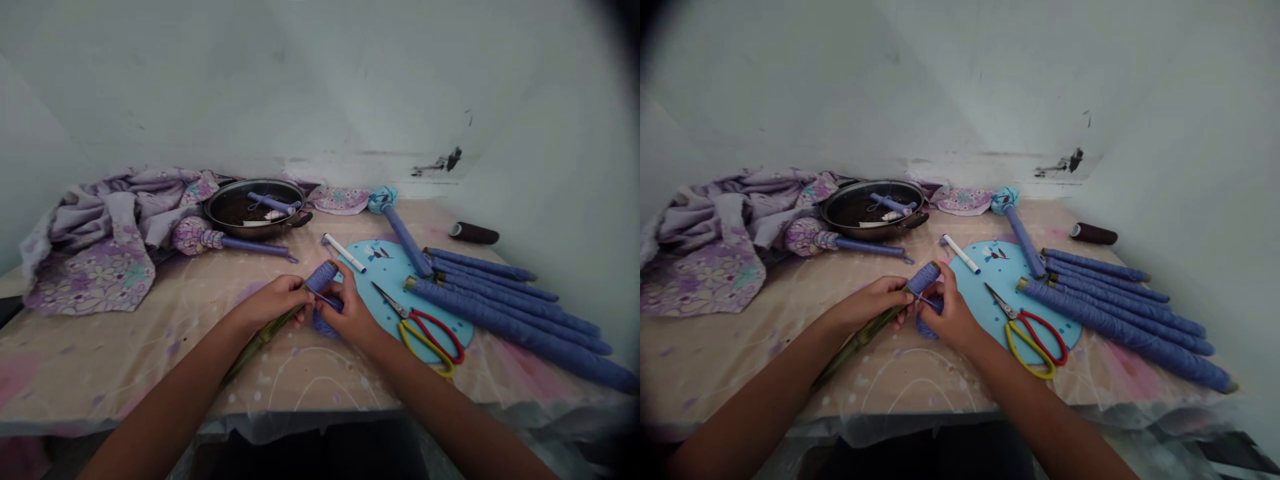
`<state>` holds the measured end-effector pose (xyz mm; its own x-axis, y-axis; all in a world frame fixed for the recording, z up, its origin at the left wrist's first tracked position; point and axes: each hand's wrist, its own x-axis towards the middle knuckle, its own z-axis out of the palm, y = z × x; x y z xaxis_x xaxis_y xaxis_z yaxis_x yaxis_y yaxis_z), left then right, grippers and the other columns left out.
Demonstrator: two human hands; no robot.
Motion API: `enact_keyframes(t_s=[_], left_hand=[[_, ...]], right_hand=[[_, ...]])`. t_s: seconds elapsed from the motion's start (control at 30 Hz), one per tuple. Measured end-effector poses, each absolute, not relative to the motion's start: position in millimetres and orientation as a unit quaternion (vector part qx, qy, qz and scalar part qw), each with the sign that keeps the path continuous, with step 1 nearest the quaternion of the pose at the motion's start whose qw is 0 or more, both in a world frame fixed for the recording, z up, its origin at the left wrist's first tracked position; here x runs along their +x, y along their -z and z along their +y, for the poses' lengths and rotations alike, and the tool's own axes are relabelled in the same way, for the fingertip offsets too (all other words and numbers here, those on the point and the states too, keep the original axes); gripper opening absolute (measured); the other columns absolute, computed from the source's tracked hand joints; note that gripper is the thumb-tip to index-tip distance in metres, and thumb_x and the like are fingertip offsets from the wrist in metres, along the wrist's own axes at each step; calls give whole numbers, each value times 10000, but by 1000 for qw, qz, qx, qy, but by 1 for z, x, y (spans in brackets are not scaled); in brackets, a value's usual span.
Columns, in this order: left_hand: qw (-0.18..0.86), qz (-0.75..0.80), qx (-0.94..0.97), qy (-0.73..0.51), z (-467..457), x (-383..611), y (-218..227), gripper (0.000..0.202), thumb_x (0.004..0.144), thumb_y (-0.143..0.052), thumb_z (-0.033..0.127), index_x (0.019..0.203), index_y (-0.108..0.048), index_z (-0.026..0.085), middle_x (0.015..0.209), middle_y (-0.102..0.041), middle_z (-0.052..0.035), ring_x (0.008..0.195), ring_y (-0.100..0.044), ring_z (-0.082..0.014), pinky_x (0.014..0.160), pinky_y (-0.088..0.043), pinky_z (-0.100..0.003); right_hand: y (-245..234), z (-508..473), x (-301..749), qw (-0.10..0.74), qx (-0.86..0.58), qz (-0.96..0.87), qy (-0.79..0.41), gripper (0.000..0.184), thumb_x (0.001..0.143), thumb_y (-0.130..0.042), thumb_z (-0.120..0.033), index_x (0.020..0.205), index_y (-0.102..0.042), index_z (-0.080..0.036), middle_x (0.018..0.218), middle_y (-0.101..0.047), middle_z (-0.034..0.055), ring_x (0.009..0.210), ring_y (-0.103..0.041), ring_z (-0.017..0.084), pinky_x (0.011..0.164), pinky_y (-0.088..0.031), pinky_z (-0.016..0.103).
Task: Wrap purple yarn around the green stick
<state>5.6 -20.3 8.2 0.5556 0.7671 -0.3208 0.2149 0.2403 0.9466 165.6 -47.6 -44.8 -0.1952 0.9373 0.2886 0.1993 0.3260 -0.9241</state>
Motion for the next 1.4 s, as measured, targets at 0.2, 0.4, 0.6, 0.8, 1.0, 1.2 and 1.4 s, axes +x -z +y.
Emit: enact_keyframes(t_s=[0.2, 0.4, 0.6, 0.8, 1.0, 1.2, 1.4], left_hand=[[643, 433, 597, -205, -21, 8, -10, 132, 699, -527, 267, 735, -482, 149, 500, -454, 51, 405, -420, -56, 355, -318, -151], [632, 446, 597, -213, -21, 12, -11, 139, 712, -519, 283, 717, -468, 155, 481, -438, 60, 393, -406, -50, 350, -322, -143], [669, 415, 581, -206, -18, 10, -6, 174, 709, -540, 304, 744, -476, 145, 536, -458, 45, 411, -419, -45, 348, -329, -136], [716, 396, 514, -257, -11, 2, 2, 176, 696, -534, 273, 812, -476, 154, 619, -499, 17, 488, -479, -70, 395, -373, -156], [730, 362, 504, -285, -7, -6, 2, 205, 707, -541, 233, 890, -520, 143, 644, -501, 9, 542, -492, -81, 455, -395, -181], [757, 305, 495, -297, -14, 0, -2, 332, 710, -597, 222, 1009, -487, 129, 726, -565, -26, 605, -555, -111, 562, -456, -245], [746, 331, 462, -348, -21, 12, 1, 360, 736, -559, 219, 1038, -367, 177, 723, -581, -20, 549, -551, -102, 466, -414, -196]], right_hand=[[46, -48, 163, 462, -409, -668, -416, 823, 724, -535, -138, 1344, -8, -261, 821, -547, 2, 732, -547, 131, 715, -451, 310], [45, -52, 163, 460, -393, -673, -426, 871, 724, -536, -130, 1354, 54, -244, 767, -527, -17, 727, -545, 128, 733, -444, 317], [47, -53, 160, 474, -406, -670, -403, 830, 742, -524, -149, 1357, 28, -231, 773, -551, -9, 738, -560, 136, 765, -439, 334], [50, -54, 161, 489, -430, -688, -320, 695, 781, -517, -229, 1338, -102, -212, 820, -570, 15, 766, -553, 146, 760, -419, 316], [48, -57, 166, 450, -461, -725, -244, 175, 868, -371, -303, 825, -501, -194, 774, -549, 28, 716, -509, 139, 686, -395, 270], [46, -55, 165, 459, -479, -713, -229, 187, 869, -360, -304, 824, -502, -193, 766, -566, 33, 714, -519, 150, 685, -387, 278], [43, -52, 166, 453, -498, -701, -234, 195, 867, -348, -302, 820, -497, -186, 748, -569, 27, 691, -519, 146, 666, -389, 277]])
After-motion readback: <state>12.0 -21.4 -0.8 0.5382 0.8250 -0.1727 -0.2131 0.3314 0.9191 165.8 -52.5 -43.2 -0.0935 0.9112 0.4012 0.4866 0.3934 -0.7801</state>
